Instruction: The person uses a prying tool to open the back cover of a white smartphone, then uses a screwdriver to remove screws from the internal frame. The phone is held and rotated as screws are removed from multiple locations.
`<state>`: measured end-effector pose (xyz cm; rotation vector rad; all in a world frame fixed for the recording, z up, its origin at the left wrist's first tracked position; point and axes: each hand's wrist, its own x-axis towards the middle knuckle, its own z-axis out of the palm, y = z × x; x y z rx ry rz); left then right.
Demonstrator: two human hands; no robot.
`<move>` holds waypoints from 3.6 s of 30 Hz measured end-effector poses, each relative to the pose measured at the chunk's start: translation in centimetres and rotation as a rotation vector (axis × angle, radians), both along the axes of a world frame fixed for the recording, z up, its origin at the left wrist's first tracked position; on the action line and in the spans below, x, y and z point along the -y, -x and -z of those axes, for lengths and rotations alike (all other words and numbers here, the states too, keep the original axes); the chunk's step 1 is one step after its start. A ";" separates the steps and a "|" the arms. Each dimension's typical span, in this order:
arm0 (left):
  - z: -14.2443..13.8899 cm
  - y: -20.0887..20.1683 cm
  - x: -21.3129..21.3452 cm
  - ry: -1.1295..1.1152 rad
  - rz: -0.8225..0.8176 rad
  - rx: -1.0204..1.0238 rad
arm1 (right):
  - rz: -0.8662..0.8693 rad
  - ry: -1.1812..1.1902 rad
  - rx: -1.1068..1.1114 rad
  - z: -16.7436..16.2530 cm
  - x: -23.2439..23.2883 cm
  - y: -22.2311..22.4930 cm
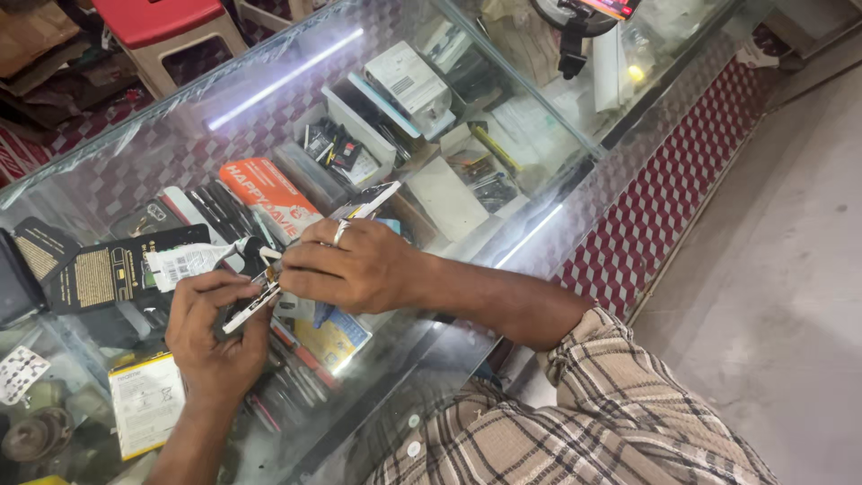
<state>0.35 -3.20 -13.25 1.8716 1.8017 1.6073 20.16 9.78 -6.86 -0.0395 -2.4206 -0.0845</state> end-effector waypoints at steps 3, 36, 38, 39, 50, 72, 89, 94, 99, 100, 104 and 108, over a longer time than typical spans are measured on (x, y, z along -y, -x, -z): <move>0.2 -0.1 0.1 0.016 -0.010 0.026 | -0.017 0.006 -0.008 0.1 -0.1 0.0; 0.6 0.1 -0.1 -0.034 0.028 0.014 | 0.000 -0.013 -0.027 0.7 0.1 -0.1; 0.6 0.1 -0.2 -0.044 0.036 0.016 | 0.011 -0.023 -0.020 0.7 0.1 -0.1; 0.5 0.1 -0.2 -0.036 0.033 0.014 | 0.018 -0.034 -0.020 0.7 0.1 0.0; -0.8 0.2 0.0 -0.031 0.082 0.028 | -0.029 0.002 0.007 0.3 -0.4 0.1; -1.6 1.3 0.0 -0.198 0.108 -0.009 | -0.117 0.032 0.018 -1.1 -1.1 1.4; -1.7 1.3 0.2 -0.218 0.113 -0.102 | -0.094 0.027 0.029 -1.0 -0.9 1.6; -2.4 1.6 0.6 -0.224 0.110 -0.214 | -0.097 0.010 0.025 -1.1 -1.0 1.6; -2.8 2.0 0.8 -0.205 0.100 -0.338 | -0.098 -0.009 0.026 -1.2 -1.0 1.7; -2.9 2.0 0.9 -0.194 0.094 -0.357 | -0.091 -0.011 0.025 -1.2 -1.0 1.7; -3.1 2.2 1.1 -0.198 0.106 -0.384 | -0.085 0.007 0.035 -1.2 -1.0 1.6; -3.3 2.2 1.2 -0.194 0.101 -0.371 | -0.080 0.013 0.033 -1.1 -1.0 1.7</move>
